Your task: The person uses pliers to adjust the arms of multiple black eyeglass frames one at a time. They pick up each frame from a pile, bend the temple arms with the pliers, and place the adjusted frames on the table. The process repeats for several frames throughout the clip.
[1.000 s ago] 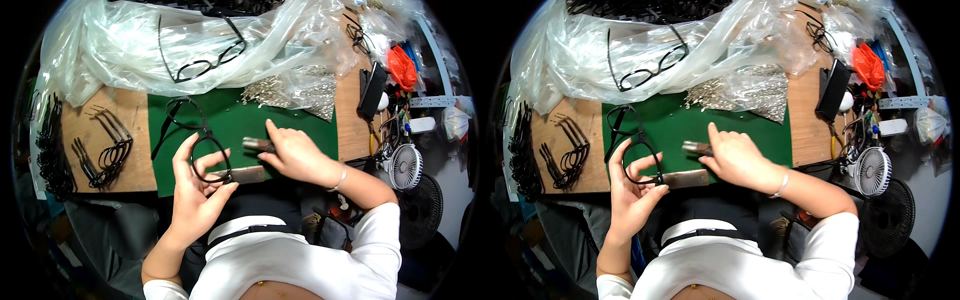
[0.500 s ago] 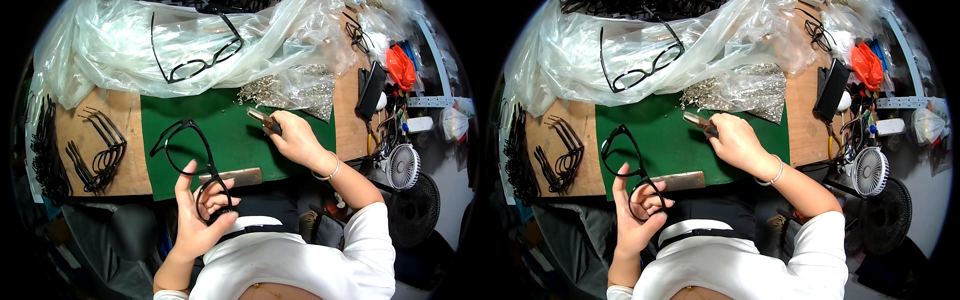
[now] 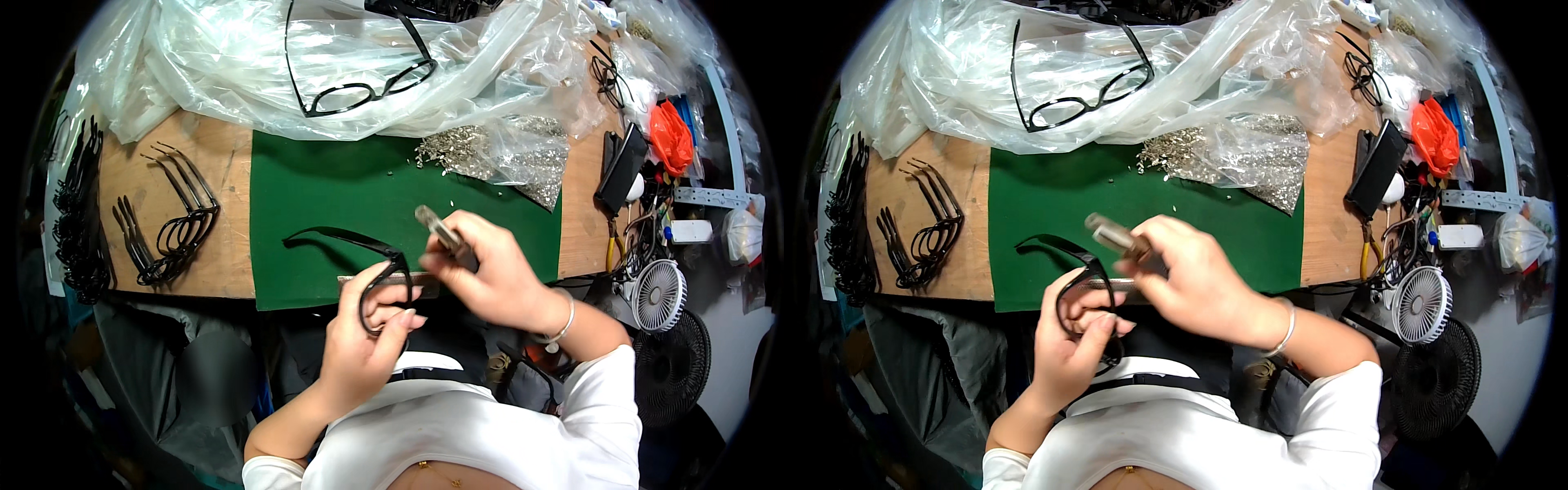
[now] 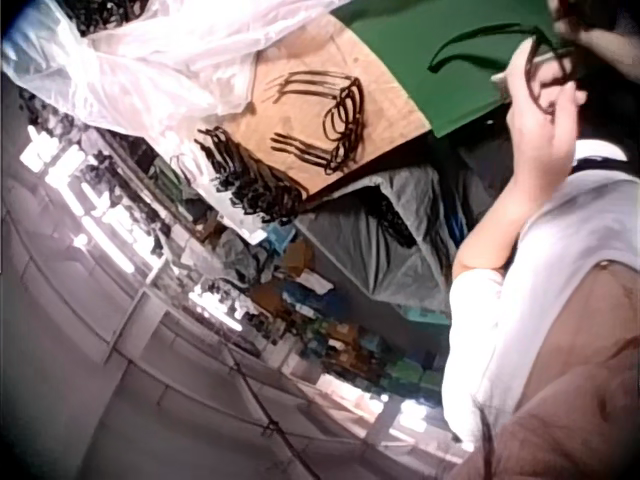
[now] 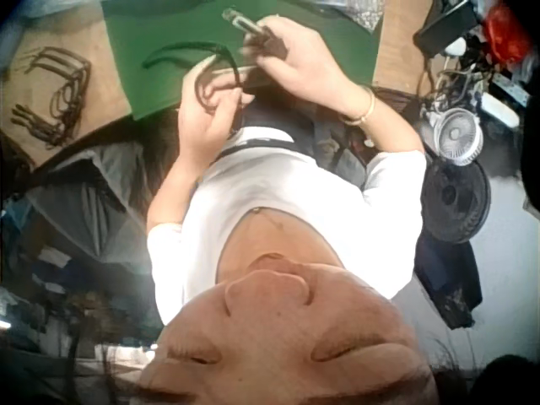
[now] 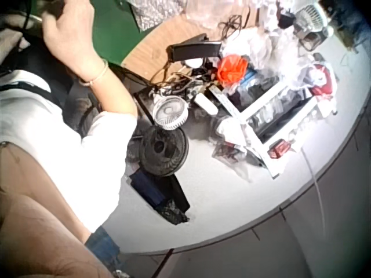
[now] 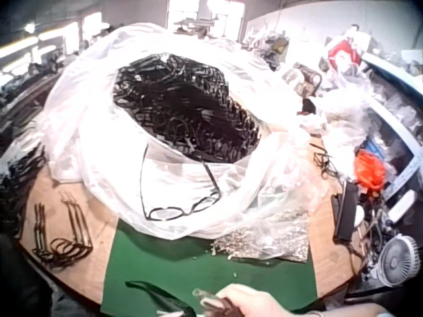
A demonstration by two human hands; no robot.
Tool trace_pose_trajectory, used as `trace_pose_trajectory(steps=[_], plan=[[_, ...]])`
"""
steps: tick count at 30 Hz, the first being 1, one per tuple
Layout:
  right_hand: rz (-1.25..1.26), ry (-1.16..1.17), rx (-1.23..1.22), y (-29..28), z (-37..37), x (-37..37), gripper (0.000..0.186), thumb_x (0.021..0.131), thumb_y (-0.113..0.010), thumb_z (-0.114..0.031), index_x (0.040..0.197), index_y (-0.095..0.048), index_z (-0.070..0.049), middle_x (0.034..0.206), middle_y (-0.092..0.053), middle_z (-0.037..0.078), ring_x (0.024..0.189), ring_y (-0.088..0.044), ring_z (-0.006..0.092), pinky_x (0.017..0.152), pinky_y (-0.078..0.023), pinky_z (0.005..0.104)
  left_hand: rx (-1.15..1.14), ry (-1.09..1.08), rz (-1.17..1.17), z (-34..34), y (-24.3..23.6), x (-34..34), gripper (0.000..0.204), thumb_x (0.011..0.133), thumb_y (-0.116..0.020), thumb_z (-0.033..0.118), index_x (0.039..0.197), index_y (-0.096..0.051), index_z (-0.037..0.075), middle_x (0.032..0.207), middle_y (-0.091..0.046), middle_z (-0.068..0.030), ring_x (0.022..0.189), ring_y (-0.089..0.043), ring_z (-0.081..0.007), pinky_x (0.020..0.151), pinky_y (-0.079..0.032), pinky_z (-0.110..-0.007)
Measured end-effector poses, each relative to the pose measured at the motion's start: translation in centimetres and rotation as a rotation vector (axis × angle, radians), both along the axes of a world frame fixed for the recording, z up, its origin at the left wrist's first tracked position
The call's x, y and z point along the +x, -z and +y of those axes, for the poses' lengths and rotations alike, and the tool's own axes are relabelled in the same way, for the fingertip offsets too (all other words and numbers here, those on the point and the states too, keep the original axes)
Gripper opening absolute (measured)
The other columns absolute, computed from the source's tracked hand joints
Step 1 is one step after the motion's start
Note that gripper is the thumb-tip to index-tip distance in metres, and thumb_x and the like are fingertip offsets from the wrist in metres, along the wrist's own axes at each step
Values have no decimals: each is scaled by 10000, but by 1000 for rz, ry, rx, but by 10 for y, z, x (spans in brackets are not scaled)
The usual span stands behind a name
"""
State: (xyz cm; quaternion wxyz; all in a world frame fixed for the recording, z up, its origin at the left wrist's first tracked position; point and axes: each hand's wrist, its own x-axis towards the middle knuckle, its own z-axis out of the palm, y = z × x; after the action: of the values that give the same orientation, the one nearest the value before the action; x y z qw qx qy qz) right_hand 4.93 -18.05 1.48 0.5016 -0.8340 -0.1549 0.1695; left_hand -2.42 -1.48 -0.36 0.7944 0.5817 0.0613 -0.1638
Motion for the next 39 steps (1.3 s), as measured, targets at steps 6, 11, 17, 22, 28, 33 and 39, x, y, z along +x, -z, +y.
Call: trace_pose_trajectory(steps=[6,11,17,22,28,33,39], plan=[[331,331,543,10,32,-23,157,825,-582,-134,848,-480,-18,711,-510,20,588,-482,67,525,-416,218,60,-66,-182,-15,4,-1,458,819,-457,-81,1227,-261,-19,1017,-519,-167,838,-575,-163,746,-473,-252],[699,306,678,2,28,-13,186,842,-571,-185,860,-468,-31,712,-506,-2,600,-463,37,517,-400,187,93,17,-104,-8,1,1,469,814,-445,-93,1232,-250,-8,1017,-510,-162,837,-565,-146,741,-474,-249],[759,268,593,-1,25,-13,204,842,-572,-203,892,-468,-35,720,-499,-1,628,-472,51,528,-401,190,-116,127,35,6,-11,10,472,808,-446,-99,1231,-260,-6,989,-503,-156,799,-574,-151,705,-492,-258],[767,347,668,-5,30,-21,208,849,-560,-195,934,-454,-37,751,-506,12,637,-480,61,519,-408,206,-31,50,20,-3,-10,0,481,803,-450,-108,1232,-258,-9,967,-508,-154,790,-572,-152,717,-491,-257],[879,337,763,-3,31,-21,224,851,-557,-220,931,-443,-44,731,-513,11,598,-484,60,494,-387,189,256,101,-126,-2,-5,-5,490,787,-470,-117,1221,-265,-21,994,-515,-172,795,-569,-154,715,-503,-255],[976,273,755,-8,29,-16,218,851,-552,-266,882,-445,-78,651,-496,-9,524,-427,25,412,-298,146,-312,105,194,13,-23,8,491,767,-500,-108,1202,-285,-32,994,-512,-187,772,-592,-185,662,-525,-269],[994,154,826,2,25,-16,215,849,-554,-273,848,-456,-82,652,-500,-10,517,-423,21,395,-278,140,-296,67,219,15,-31,6,492,771,-501,-102,1207,-280,-38,997,-507,-190,800,-588,-188,659,-536,-282]])
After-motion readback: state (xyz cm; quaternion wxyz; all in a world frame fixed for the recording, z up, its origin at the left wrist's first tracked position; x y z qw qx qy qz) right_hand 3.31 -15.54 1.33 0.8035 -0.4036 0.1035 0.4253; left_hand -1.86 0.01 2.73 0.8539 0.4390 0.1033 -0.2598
